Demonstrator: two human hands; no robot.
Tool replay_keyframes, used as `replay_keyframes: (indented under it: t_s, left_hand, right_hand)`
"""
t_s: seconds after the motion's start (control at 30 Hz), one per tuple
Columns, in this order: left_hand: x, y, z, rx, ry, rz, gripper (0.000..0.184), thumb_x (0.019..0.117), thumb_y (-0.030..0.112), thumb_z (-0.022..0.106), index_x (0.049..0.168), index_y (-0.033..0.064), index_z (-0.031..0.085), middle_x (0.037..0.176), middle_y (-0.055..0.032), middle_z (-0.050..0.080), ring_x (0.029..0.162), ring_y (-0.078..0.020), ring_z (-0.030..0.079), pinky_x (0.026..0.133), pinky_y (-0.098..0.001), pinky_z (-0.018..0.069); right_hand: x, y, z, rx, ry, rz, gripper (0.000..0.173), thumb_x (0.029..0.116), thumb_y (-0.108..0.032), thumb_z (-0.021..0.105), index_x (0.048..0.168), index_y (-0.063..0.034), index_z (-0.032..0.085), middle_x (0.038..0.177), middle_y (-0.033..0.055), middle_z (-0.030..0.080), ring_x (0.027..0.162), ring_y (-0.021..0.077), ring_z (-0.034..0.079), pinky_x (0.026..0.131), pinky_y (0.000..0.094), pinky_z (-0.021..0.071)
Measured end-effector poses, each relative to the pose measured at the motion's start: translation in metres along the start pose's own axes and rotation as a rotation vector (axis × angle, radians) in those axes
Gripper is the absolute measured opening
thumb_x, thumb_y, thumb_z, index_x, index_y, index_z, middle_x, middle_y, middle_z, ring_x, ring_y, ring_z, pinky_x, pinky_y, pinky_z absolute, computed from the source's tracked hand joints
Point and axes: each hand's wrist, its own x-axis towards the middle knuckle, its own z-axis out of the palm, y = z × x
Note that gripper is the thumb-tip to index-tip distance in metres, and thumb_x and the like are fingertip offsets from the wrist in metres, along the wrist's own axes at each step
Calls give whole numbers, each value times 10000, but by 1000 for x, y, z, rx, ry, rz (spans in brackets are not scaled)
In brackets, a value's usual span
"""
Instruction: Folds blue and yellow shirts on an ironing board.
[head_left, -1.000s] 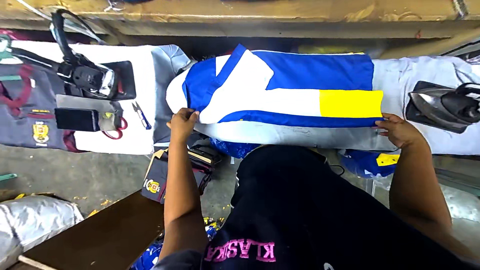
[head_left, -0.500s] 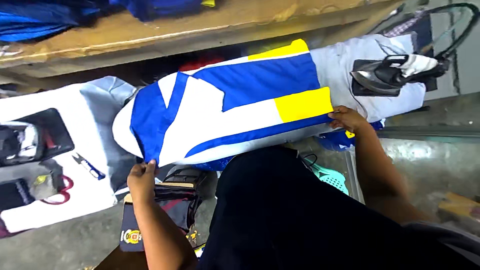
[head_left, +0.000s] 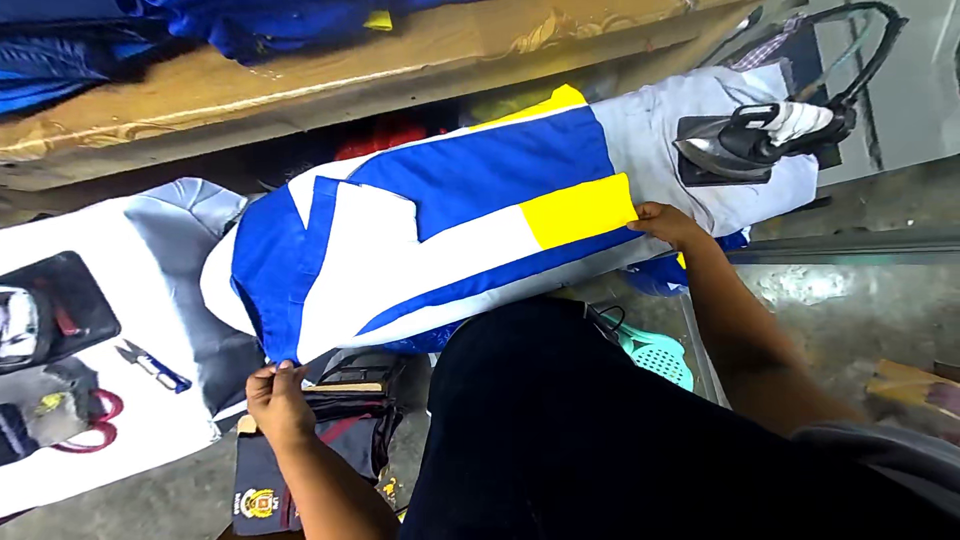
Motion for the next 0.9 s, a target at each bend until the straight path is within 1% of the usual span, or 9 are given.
replay_keyframes:
  t_s: [0.07,0.13,0.2,0.27,0.3,0.43,0.57,0.7,0.9]
  left_hand:
    - [3,-6,-1,49,-24,-5,25,1002,61,510,1004,76,490,843,101,597,756,-4,661,783,-241,601]
    - [6,0,1,94,-24,9,40,1004,77,536,995,74,497,838,105,587,756,14,650,777,-221,592]
    - [7,6,5,103,21,40,79,996,61,563,954,83,500,804,115,560,727,32,615,755,-200,570]
    - [5,8,9,60,80,60,130,984,33,557,912,112,483,762,127,541,690,34,591,721,-193,557]
    - [4,6,11,31,98,55,141,984,24,545,908,121,477,755,128,542,681,30,593,715,-196,561]
    - [2,1,16,-31,88,-4,72,1015,29,506,986,82,468,829,91,567,708,-1,631,742,-235,600]
    - [4,3,18,-74,94,-11,84,1022,26,503,1004,101,471,815,98,593,693,-14,647,727,-242,606]
    - [4,7,28,-85,146,-31,114,1010,8,531,987,101,471,805,92,581,695,-5,634,706,-226,594]
    - [-17,22,53,-40,162,-70,145,990,-9,577,942,90,483,758,95,564,656,21,605,670,-194,573]
  right_hand:
    - [1,-8,1,-81,-7,30,317,1019,-95,644,1264,101,597,1240,306,621,1136,376,598,1019,550,454]
    - [6,-9,-2,-83,0,9,286,1009,-88,655,1218,102,612,1195,299,626,1099,371,595,991,556,455]
    - [10,-10,-5,0,32,-57,282,987,-62,673,1230,71,616,1161,248,652,1037,302,623,936,495,504]
    - [11,-13,-3,83,43,-100,267,990,-57,658,1235,38,612,1098,173,658,923,200,610,827,392,518]
    - [13,-12,-1,87,39,-85,265,995,-60,655,1237,39,613,1097,176,658,912,203,609,812,393,519]
    - [17,-12,7,-7,65,36,309,1027,-132,640,1251,77,607,1212,287,631,1033,365,623,896,543,508]
    - [15,-14,14,-72,113,67,419,1028,-230,660,1280,95,582,1247,332,612,1109,439,614,960,606,483]
    - [14,-19,18,-184,78,64,471,978,-171,725,1307,116,548,1247,354,607,1173,477,597,1015,645,447]
    - [4,-3,-10,-343,55,157,452,991,-167,708,1294,132,556,1225,385,597,1083,524,615,918,680,474]
